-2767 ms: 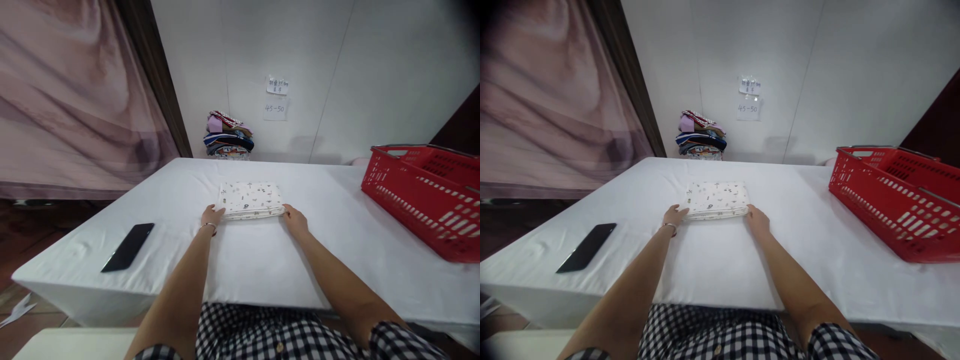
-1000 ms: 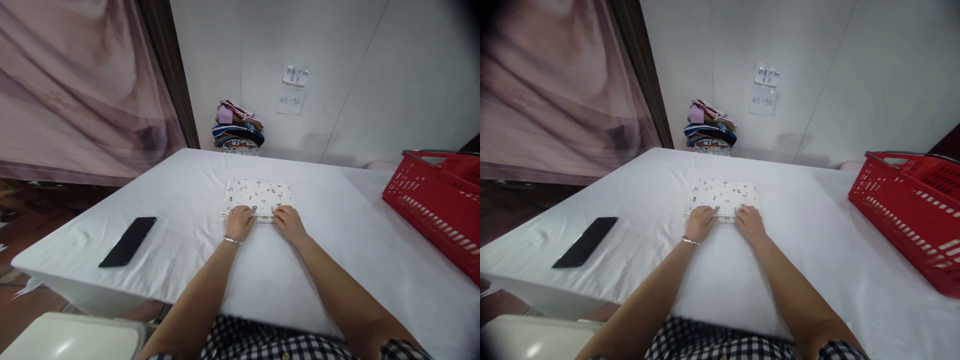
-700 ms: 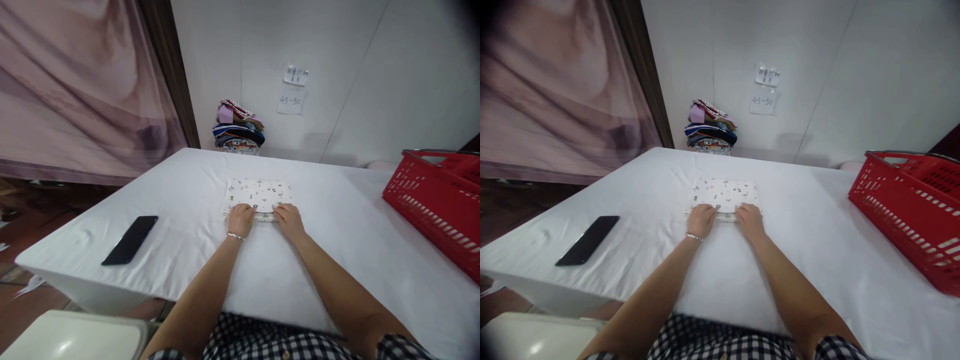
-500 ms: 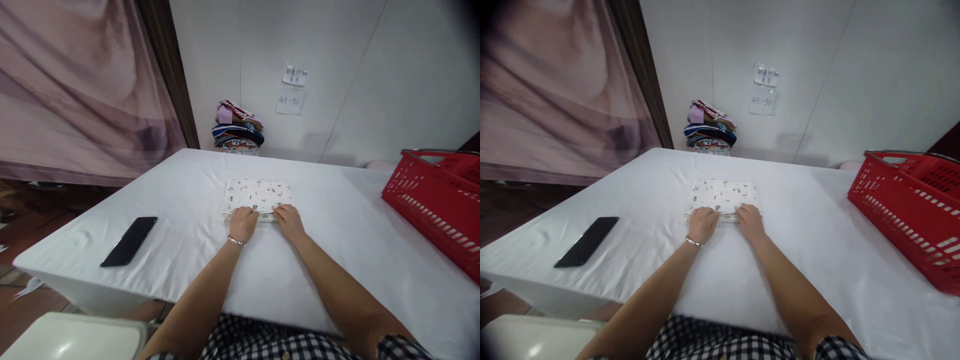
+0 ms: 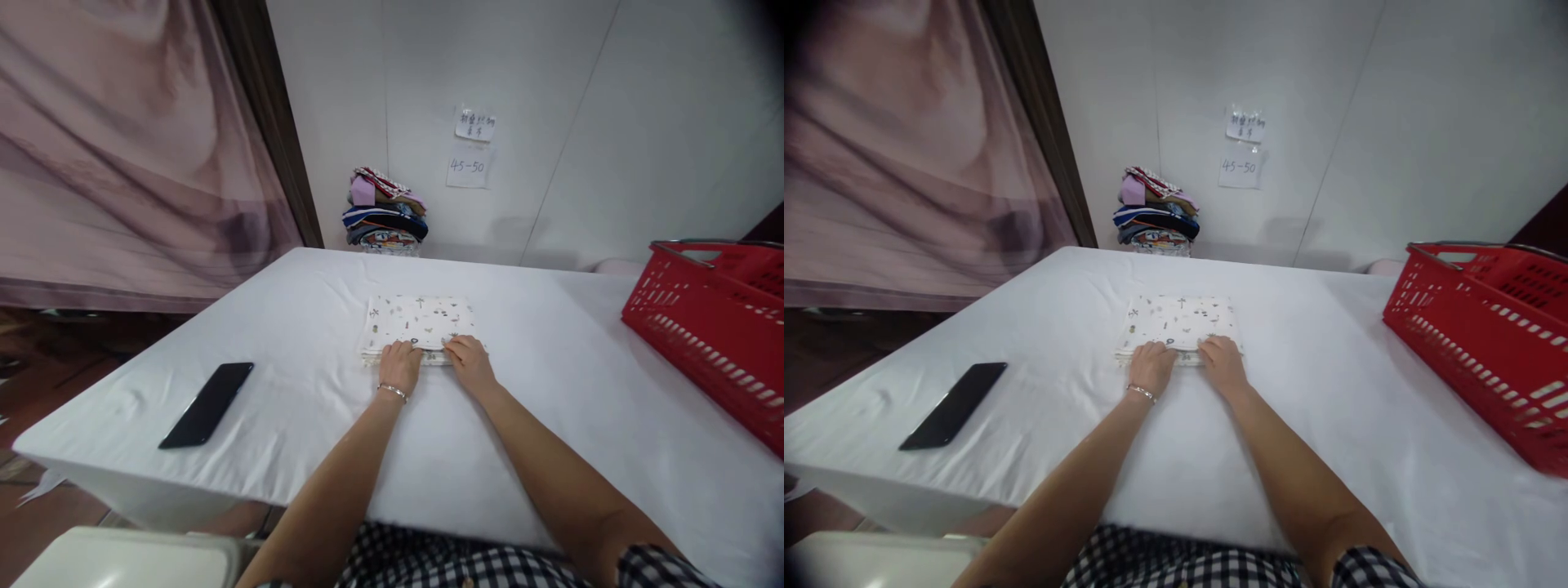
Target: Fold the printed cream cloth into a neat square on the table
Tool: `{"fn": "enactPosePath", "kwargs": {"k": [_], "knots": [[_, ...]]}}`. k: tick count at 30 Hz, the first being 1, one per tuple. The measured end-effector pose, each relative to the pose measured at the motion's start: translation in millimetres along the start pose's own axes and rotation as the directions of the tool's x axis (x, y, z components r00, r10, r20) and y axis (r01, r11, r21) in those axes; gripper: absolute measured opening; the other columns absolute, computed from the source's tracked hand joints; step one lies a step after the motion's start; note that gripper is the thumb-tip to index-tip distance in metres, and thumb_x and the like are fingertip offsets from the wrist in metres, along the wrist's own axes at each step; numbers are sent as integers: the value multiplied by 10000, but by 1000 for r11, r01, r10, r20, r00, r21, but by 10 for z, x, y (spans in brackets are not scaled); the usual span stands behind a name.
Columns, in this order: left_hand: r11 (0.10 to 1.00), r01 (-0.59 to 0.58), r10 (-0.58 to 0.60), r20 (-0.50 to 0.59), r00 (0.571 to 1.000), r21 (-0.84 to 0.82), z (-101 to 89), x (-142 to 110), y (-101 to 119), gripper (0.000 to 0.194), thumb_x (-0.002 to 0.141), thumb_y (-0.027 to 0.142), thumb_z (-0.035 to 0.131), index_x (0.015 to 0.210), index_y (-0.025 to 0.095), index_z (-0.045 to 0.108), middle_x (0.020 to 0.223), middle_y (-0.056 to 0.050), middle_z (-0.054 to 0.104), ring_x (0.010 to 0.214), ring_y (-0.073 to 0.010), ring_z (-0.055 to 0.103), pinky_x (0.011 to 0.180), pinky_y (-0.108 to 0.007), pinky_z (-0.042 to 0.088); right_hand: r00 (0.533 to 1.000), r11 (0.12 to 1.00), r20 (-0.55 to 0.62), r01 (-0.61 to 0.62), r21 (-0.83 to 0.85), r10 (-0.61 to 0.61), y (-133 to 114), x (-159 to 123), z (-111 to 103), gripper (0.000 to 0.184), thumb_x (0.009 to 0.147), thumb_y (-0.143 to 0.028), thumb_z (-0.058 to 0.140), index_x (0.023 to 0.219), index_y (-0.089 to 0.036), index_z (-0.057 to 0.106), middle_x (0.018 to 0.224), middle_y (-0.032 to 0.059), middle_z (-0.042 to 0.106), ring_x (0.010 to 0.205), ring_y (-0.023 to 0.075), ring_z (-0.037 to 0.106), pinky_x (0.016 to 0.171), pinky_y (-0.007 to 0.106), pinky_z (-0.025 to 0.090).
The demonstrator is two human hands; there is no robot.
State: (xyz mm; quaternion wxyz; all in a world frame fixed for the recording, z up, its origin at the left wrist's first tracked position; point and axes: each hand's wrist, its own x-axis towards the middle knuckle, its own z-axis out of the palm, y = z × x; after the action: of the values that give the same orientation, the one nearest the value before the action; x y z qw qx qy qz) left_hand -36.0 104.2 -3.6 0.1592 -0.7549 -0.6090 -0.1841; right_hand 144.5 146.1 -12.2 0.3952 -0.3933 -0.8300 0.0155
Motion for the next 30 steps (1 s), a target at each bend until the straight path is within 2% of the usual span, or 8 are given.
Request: {"fn": "enactPosePath", "kwargs": {"k": [4,9,13,30], "knots": [[999,-35,35,-3,999,-15,-24,-14,-1,243,856,190,398,718,219,597,735,-53,551,769,-192,461,669,-329,279,1000,1000,7,17,-4,-17,-18,-1,-9,202,865,-211,453,920,-213,648,897,57,618,857,191,514,754,337,390],[997,-47,45,-23,999,-56,-68,-28,4,242,859,211,399,710,220,589,742,-55,553,761,-191,463,677,-333,285,996,999,84,45,-19,-43,-39,-9,-18,189,815,-155,495,922,-204,643,915,57,614,869,194,513,767,341,376],[996,-47,44,-42,998,-78,-95,-27,9,226,853,214,408,719,223,590,741,-57,554,757,-192,468,677,-334,291,993,999,115,39,-33,-35,-61,-3,-28,161,802,-224,543,931,-210,639,934,59,609,881,204,509,775,351,367],[994,-20,12,-74,997,-106,-81,-21,-9,252,872,283,389,768,222,610,736,-53,563,753,-189,478,676,-327,305,994,997,110,26,-73,-18,-110,31,-5,180,854,-245,492,926,-208,653,904,62,611,869,202,500,763,338,344]]}}
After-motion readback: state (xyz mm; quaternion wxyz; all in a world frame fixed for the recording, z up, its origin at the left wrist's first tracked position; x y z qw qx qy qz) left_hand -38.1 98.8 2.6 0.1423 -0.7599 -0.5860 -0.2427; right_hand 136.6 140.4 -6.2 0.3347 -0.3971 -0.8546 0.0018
